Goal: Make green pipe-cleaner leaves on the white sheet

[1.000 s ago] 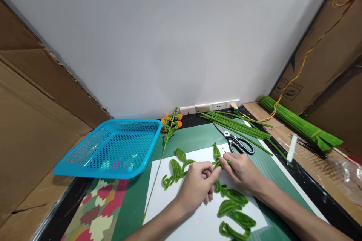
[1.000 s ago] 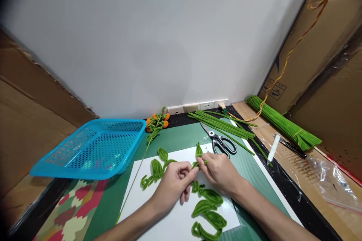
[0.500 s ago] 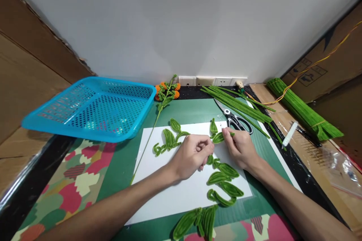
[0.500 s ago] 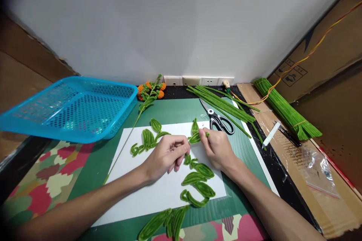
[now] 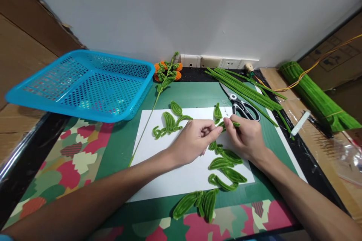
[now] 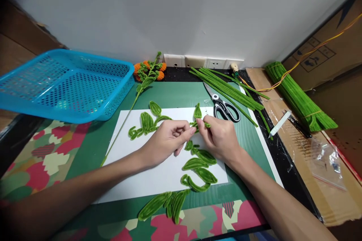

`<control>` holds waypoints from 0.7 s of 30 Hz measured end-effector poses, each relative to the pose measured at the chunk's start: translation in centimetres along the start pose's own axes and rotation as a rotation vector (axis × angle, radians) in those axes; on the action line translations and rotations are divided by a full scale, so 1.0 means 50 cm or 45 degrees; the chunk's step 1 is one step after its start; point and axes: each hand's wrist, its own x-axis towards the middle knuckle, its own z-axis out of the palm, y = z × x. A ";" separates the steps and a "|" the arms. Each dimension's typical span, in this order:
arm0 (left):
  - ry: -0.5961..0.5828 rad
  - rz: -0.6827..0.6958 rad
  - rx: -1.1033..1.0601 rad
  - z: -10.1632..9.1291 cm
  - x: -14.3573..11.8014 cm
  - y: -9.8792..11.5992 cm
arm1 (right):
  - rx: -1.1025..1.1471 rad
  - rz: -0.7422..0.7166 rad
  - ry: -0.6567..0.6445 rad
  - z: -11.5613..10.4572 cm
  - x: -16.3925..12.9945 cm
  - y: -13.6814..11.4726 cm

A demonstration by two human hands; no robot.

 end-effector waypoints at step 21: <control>-0.010 -0.024 0.026 -0.006 0.006 0.002 | 0.215 0.075 -0.327 0.004 0.010 0.008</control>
